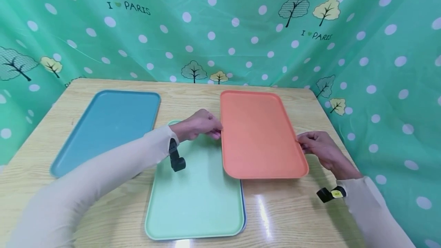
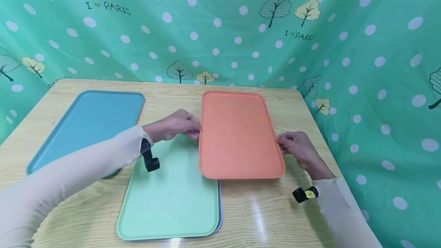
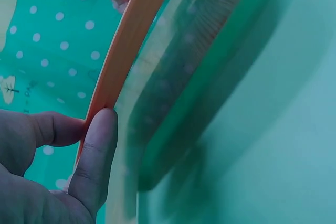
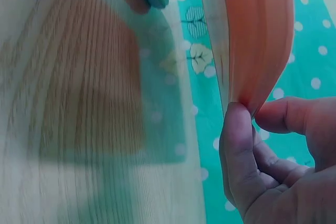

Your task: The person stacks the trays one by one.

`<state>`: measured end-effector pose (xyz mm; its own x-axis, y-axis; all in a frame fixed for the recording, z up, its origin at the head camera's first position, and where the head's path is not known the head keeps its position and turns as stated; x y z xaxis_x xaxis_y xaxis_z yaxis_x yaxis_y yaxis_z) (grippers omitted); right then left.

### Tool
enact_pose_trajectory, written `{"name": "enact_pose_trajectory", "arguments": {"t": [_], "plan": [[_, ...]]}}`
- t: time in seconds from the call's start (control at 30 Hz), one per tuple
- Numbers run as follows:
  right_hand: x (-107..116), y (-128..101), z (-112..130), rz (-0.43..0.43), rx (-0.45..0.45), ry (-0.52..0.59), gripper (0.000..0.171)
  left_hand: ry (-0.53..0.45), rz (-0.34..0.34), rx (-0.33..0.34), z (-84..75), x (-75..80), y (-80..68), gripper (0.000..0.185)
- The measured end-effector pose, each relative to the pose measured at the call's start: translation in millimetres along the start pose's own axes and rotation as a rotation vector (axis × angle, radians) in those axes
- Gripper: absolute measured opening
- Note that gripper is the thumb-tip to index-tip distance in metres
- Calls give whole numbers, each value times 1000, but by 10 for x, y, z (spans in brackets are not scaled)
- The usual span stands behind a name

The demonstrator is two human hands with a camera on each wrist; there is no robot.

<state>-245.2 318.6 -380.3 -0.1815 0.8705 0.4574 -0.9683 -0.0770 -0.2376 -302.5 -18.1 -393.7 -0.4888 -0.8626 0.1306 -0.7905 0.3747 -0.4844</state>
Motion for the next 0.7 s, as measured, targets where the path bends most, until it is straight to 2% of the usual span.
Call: {"name": "enact_pose_trajectory", "arguments": {"t": [0.23, 0.7], "plan": [[-161, -23, 97, 25, 0, 28, 31, 16, -27, 19, 73, 136, -144, 16], [-490, -61, 256, 74, -2, 78, 26, -6, -69, -7, 257, 367, -419, 10]]}}
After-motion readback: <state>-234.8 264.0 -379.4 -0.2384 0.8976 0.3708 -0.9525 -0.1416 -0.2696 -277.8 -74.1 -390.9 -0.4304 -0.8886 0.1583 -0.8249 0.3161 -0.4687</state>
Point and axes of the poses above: each hand's wrist, its own y-axis towards the middle knuckle, its own x-axis out of the back of the hand, z = x × y, the point moved 8 cm from there along y, towards the middle knuckle, and after that the axes turned 3 degrees about -y, right-handed, at the moved point
